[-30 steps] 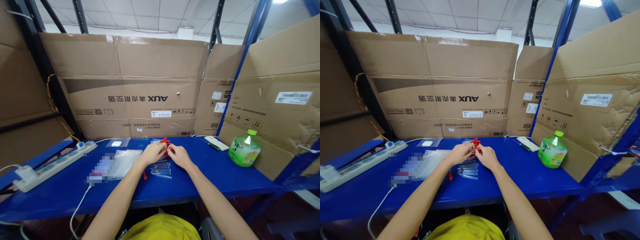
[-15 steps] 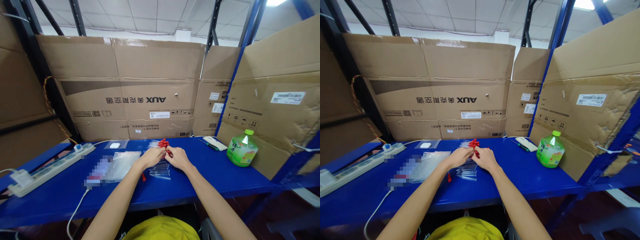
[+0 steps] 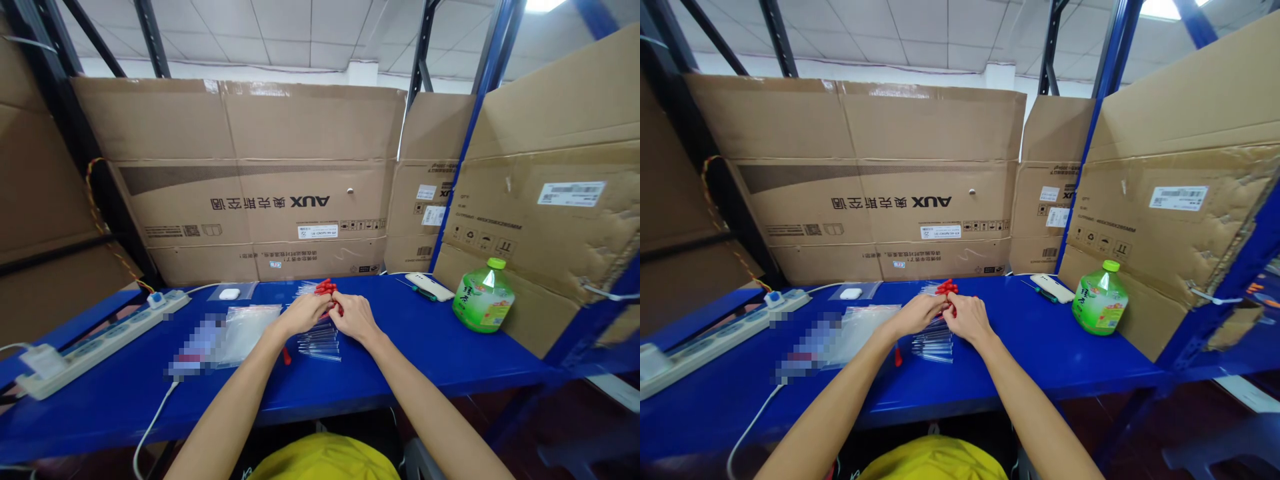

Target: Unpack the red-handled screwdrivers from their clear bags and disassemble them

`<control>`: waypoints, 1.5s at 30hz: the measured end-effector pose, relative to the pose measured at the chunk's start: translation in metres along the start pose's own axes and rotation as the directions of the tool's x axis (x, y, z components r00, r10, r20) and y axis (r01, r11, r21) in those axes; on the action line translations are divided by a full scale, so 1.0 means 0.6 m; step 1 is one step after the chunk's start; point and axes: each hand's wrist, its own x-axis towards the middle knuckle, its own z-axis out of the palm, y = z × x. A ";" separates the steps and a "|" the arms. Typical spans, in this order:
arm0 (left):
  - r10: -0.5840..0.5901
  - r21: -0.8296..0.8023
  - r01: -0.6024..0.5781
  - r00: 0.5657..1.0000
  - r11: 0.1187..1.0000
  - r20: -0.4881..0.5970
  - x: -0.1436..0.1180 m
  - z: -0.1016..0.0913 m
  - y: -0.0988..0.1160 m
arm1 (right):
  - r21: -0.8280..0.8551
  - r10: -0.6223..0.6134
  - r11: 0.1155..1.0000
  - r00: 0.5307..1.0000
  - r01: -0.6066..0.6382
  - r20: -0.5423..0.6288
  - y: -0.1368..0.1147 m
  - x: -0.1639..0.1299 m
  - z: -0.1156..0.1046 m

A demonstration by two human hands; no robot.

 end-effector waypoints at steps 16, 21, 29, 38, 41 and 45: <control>-0.271 0.037 0.279 0.951 0.959 -0.150 -0.006 -0.008 -0.007 | 0.017 -0.135 0.991 0.981 0.134 0.142 0.012 0.068 -0.038; -0.364 0.105 0.377 0.923 0.920 -0.124 -0.003 0.000 -0.024 | -0.021 -0.268 0.962 0.955 0.273 0.122 0.014 0.099 -0.018; -0.321 0.115 0.338 0.936 0.934 -0.141 -0.003 0.006 -0.032 | -0.060 -0.355 0.931 0.931 0.360 0.082 0.020 0.110 0.011; -0.258 0.128 0.279 0.953 0.952 -0.158 -0.003 0.000 -0.021 | -0.009 -0.332 0.943 0.943 0.332 0.030 0.039 0.095 0.009; -0.273 0.136 0.305 0.938 0.942 -0.213 -0.004 -0.005 -0.015 | 0.073 -0.291 0.954 0.957 0.290 0.002 0.036 0.088 0.001; -0.284 0.133 0.321 0.929 0.938 -0.239 -0.007 -0.010 -0.013 | 0.176 -0.257 0.951 0.966 0.253 0.001 0.030 0.082 -0.005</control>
